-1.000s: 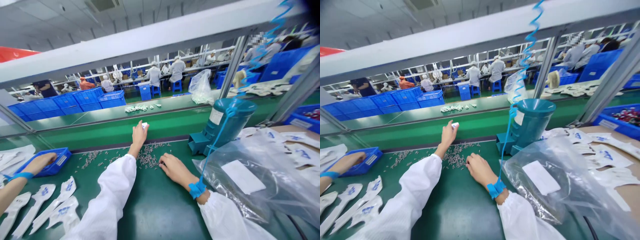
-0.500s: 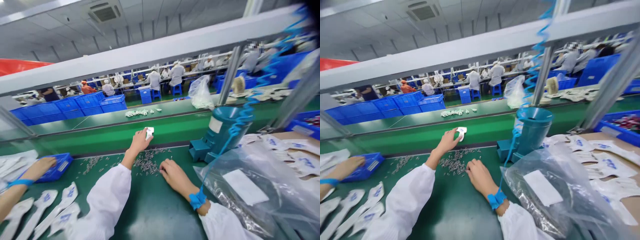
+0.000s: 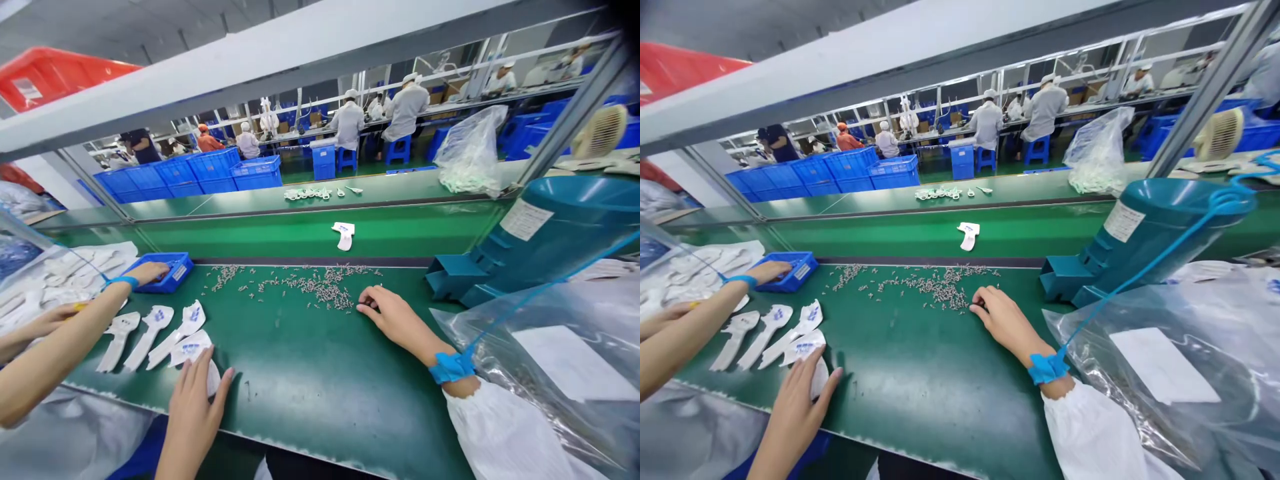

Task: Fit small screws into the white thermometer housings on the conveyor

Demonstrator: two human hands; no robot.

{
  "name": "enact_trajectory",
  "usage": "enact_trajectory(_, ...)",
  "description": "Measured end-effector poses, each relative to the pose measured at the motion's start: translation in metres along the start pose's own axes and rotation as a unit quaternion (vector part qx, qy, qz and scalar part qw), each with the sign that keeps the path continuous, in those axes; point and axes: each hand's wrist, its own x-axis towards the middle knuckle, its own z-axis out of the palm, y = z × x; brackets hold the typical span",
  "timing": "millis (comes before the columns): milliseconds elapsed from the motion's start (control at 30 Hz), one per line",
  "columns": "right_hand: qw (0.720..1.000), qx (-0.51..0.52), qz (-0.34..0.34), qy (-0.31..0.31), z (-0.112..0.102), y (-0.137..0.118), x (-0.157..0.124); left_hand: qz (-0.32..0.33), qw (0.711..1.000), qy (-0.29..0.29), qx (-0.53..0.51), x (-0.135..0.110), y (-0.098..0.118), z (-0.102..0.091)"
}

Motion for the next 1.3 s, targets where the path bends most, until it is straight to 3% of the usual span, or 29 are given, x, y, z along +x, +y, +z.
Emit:
enact_trajectory(200, 0.999, 0.013, 0.008, -0.039, -0.002, 0.001, -0.001, 0.037, 0.995, -0.058, -0.073, -0.016, 0.046, -0.005)
enact_trajectory(400, 0.998, 0.003, 0.022, -0.059, -0.005, 0.003, -0.002, 0.167, 0.965, -0.150, -0.134, -0.029, 0.107, -0.005)
enact_trajectory(467, 0.998, -0.001, 0.026, -0.054, -0.004, 0.005, -0.002, 0.191, 0.950, -0.191, -0.159, -0.014, 0.129, -0.008)
enact_trajectory(567, 0.998, -0.013, 0.036, -0.046, 0.000, 0.007, -0.002, 0.218, 0.932, -0.223, -0.186, 0.031, 0.160, -0.009)
enact_trajectory(700, 0.999, -0.006, 0.035, -0.025, 0.000, 0.005, -0.001, 0.282, 0.915, -0.210, -0.197, 0.099, 0.192, 0.013)
enact_trajectory(800, 0.997, 0.060, 0.052, -0.017, -0.003, -0.001, 0.001, 0.300, 0.907, -0.205, -0.214, 0.127, 0.203, 0.038)
enact_trajectory(933, 0.973, 0.216, 0.078, -0.021, -0.007, -0.011, 0.003, 0.295, 0.900, -0.199, -0.250, 0.128, 0.205, 0.058)
enact_trajectory(1133, 0.920, 0.371, 0.124, 0.000, -0.007, -0.021, 0.005, 0.276, 0.896, -0.187, -0.293, 0.124, 0.203, 0.062)
enact_trajectory(1300, 0.910, 0.394, 0.120, 0.035, -0.009, -0.024, 0.005, 0.250, 0.896, -0.178, -0.320, 0.122, 0.205, 0.063)
